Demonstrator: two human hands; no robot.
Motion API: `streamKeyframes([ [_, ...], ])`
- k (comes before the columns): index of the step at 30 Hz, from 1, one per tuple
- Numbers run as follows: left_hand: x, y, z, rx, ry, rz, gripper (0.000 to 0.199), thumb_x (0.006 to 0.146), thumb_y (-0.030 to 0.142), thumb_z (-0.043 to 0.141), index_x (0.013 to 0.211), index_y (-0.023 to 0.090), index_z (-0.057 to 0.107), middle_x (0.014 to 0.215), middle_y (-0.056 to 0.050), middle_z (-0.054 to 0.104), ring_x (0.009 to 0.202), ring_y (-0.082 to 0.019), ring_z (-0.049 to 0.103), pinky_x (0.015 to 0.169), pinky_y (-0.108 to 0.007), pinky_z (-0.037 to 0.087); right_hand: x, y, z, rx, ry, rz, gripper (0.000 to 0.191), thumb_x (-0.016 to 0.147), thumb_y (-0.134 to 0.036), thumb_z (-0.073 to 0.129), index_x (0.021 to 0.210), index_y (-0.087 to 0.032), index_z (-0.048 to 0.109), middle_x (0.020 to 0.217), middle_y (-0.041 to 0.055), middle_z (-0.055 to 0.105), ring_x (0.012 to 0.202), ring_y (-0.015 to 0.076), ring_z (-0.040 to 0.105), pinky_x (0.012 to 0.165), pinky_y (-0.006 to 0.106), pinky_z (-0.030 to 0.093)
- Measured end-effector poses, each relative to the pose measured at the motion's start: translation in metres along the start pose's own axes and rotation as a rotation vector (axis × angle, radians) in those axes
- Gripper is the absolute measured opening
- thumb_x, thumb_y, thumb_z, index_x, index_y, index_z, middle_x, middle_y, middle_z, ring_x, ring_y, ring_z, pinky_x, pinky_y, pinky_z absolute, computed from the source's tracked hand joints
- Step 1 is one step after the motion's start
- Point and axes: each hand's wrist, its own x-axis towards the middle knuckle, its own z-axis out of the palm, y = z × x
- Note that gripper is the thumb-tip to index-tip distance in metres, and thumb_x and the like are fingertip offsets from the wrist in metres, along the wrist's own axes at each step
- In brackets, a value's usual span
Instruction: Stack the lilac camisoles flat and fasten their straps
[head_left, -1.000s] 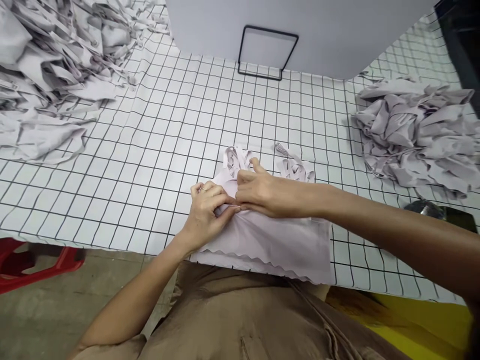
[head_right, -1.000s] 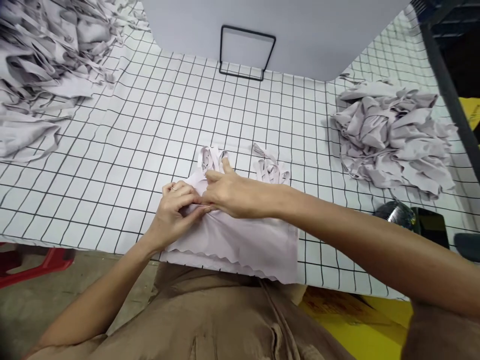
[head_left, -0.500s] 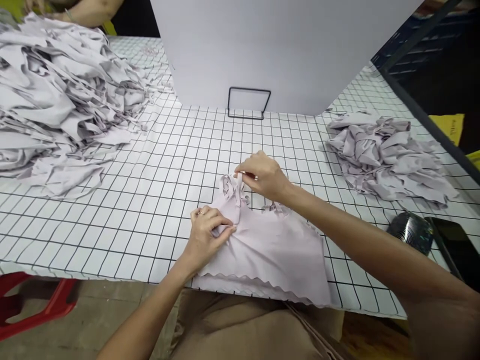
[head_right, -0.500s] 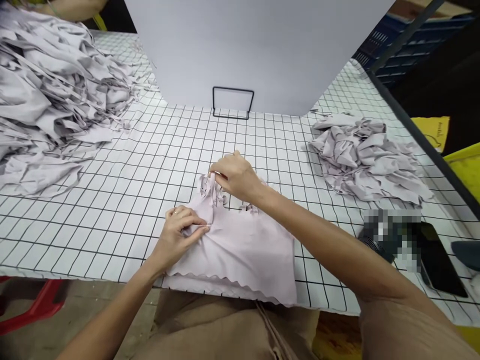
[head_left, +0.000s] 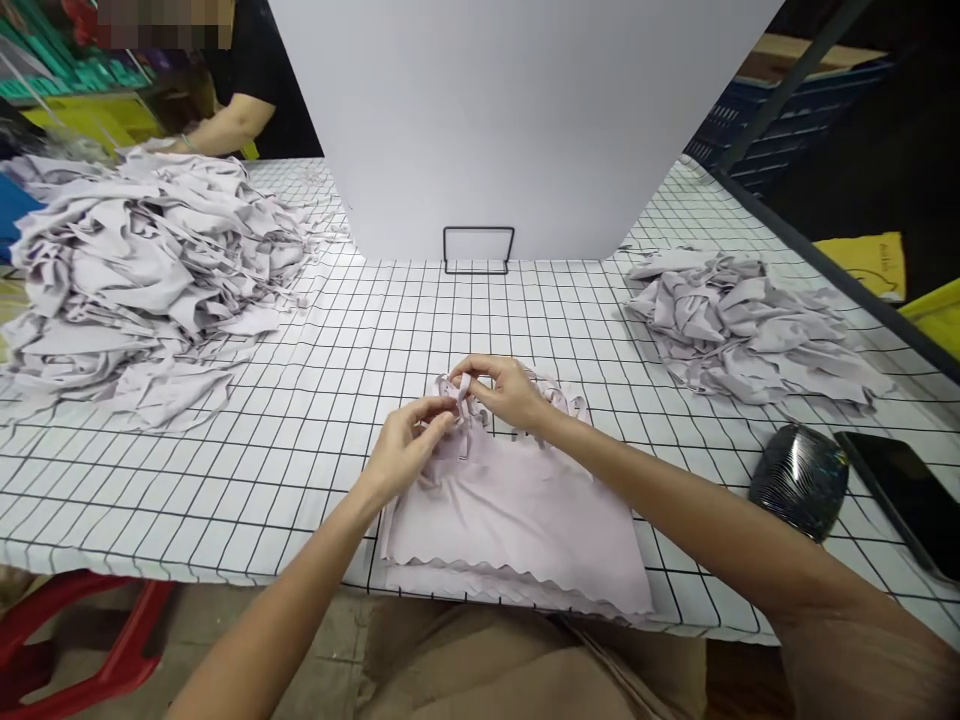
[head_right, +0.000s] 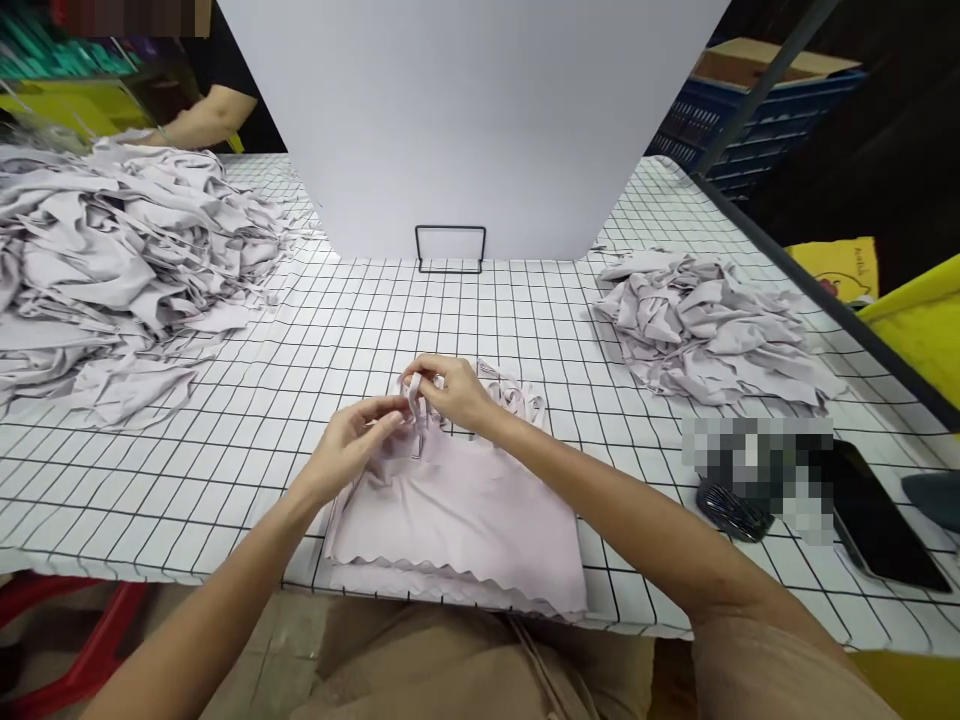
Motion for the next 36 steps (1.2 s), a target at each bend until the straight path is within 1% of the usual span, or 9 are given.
streamKeyframes([
  [3,0.019,0.007,0.003,-0.110,-0.038,-0.095,0.040,0.071,0.045,0.083,0.094,0.015,0.070,0.085,-0.008,0.072,0.070,-0.017,0.066,0.057,-0.027,0.050,-0.001,0.000,0.001,0.003,0.071,-0.017,0.019,0.083,-0.014,0.050,0.084,-0.017,0.068,0.084,0.0028,0.073,0.076,0.0147,0.067,0.075,0.029,0.052],
  [6,0.032,0.005,0.009,-0.016,0.042,-0.030,0.030,0.069,0.040,0.081,0.076,0.017,0.063,0.070,-0.001,0.064,0.057,-0.011,0.056,0.051,-0.024,0.042,-0.005,0.002,-0.002,-0.037,0.081,-0.016,0.018,0.083,-0.014,0.053,0.088,-0.018,0.069,0.086,0.0034,0.073,0.081,0.0162,0.067,0.079,0.032,0.054],
  [10,0.037,0.001,0.012,0.251,0.155,0.078,0.013,0.073,0.030,0.068,0.072,0.019,0.060,0.063,0.003,0.057,0.052,-0.010,0.048,0.051,-0.024,0.037,-0.039,-0.003,-0.010,-0.341,0.091,-0.155,0.036,0.090,-0.017,0.058,0.125,-0.016,0.064,0.117,0.0131,0.069,0.111,0.0249,0.066,0.100,0.049,0.051],
  [13,0.040,0.006,0.006,0.380,0.147,0.080,0.012,0.073,0.026,0.062,0.078,0.019,0.069,0.071,0.000,0.067,0.056,-0.013,0.052,0.055,-0.026,0.041,-0.084,-0.007,-0.005,-0.590,-0.131,-0.295,0.050,0.102,-0.030,0.050,0.150,-0.018,0.045,0.153,0.0183,0.049,0.144,0.0308,0.044,0.119,0.066,0.028],
  [17,0.051,0.020,-0.005,0.549,0.069,0.071,0.019,0.077,0.025,0.058,0.080,0.018,0.075,0.067,-0.004,0.069,0.058,-0.017,0.057,0.059,-0.030,0.044,-0.128,-0.005,0.009,-0.666,-0.554,-0.344,0.071,0.103,-0.057,0.044,0.161,-0.020,0.026,0.169,0.0140,0.022,0.159,0.0282,0.013,0.124,0.066,0.016],
  [21,0.064,0.034,-0.007,0.971,0.110,0.178,0.015,0.074,0.014,0.058,0.065,0.019,0.068,0.072,-0.008,0.067,0.067,-0.024,0.061,0.066,-0.036,0.044,-0.134,-0.002,0.013,-0.649,-0.642,-0.303,0.079,0.101,-0.062,0.044,0.162,-0.016,0.024,0.170,0.0140,0.014,0.160,0.0277,0.005,0.125,0.066,0.006],
  [25,0.074,0.045,-0.011,1.180,0.168,0.079,0.022,0.067,0.009,0.064,0.051,0.019,0.054,0.074,-0.012,0.065,0.075,-0.029,0.064,0.068,-0.038,0.044,-0.131,-0.002,0.010,-0.623,-0.642,-0.296,0.077,0.102,-0.060,0.045,0.162,-0.016,0.024,0.170,0.0138,0.012,0.160,0.0279,0.004,0.125,0.066,0.004],
  [31,0.075,0.064,-0.048,0.527,-0.432,-0.294,0.018,0.072,0.035,0.080,0.068,0.019,0.074,0.081,-0.008,0.074,0.089,-0.025,0.068,0.083,-0.037,0.049,-0.133,0.003,0.010,-0.588,-0.619,-0.309,0.078,0.100,-0.061,0.048,0.162,-0.019,0.025,0.170,0.0121,0.012,0.159,0.0288,0.007,0.127,0.061,0.006],
  [36,0.080,0.053,-0.051,0.141,-0.378,-0.250,0.032,0.071,0.048,0.084,0.079,0.017,0.079,0.093,-0.012,0.077,0.091,-0.022,0.067,0.093,-0.041,0.049,-0.134,0.004,0.011,-0.609,-0.591,-0.343,0.076,0.100,-0.056,0.053,0.160,-0.017,0.029,0.170,0.0127,0.013,0.159,0.0297,0.010,0.126,0.064,0.007],
])
